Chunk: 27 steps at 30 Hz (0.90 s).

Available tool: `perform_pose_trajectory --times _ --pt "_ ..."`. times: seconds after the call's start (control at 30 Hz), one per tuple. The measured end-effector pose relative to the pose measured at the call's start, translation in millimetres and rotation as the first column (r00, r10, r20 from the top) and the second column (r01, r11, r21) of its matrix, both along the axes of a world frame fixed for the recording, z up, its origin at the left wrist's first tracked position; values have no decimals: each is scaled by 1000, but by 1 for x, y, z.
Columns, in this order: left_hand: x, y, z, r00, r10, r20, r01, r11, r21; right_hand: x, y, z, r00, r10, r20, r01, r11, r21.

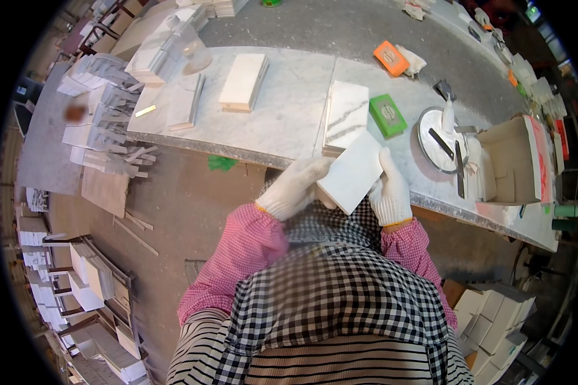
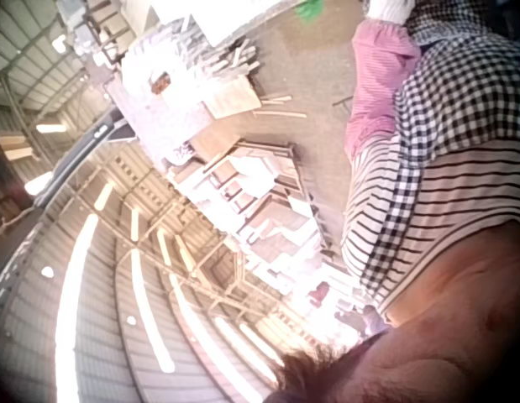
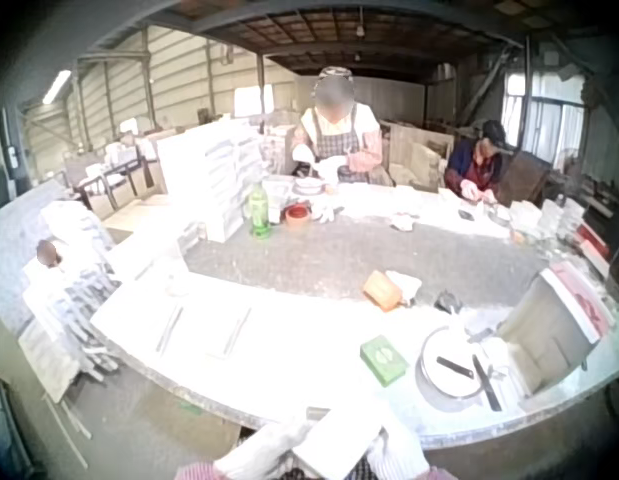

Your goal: The person sands the edges of small rectangular blocks using a green sanding block and a metal scraper. They repeatedly pick up blocks, sand them, and place them into a cardboard box on the table.

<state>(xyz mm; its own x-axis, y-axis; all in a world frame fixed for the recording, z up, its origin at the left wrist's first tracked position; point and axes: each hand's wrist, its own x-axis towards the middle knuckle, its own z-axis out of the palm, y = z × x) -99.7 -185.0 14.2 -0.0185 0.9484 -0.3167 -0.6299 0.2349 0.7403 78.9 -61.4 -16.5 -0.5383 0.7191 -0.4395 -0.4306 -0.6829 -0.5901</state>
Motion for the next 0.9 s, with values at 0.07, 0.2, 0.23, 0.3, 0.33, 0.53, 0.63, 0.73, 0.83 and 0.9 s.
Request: perform_pose_trajectory --times 0.07,0.2,0.23,0.3,0.33,0.53,0.63,0.73,0.83,0.9 --pt "-1 1 -4 996 1 88 -3 1000 24 1 0 0 1000 -7 4 7 1000 -17" --pt "10 2 -4 975 123 186 -138 988 70 1 -2 3 998 -50 -43 47 995 -88" --pt "12 3 0 987 127 98 -136 987 86 3 -2 0 997 -47 -67 41 995 -88" --pt "10 4 8 986 72 -152 -55 992 115 7 0 -10 993 -39 -115 29 996 -87" --pt "8 3 13 951 15 -309 21 993 115 8 0 -11 991 -47 -122 36 995 -93" --pt "21 1 21 938 82 -336 -40 991 130 5 -10 1 992 -24 -126 13 996 -90" --pt "26 1 25 925 88 -370 -73 996 54 3 -20 9 992 59 -109 -67 995 -71" --pt "29 9 24 853 305 -424 -297 951 88 1 -30 23 984 146 -98 -146 989 15" --pt "21 9 16 602 326 -729 -308 937 165 -2 -45 38 948 302 100 -316 926 206" --pt "6 8 28 254 208 -945 -128 975 181 -3 -48 37 888 407 215 -451 860 237"
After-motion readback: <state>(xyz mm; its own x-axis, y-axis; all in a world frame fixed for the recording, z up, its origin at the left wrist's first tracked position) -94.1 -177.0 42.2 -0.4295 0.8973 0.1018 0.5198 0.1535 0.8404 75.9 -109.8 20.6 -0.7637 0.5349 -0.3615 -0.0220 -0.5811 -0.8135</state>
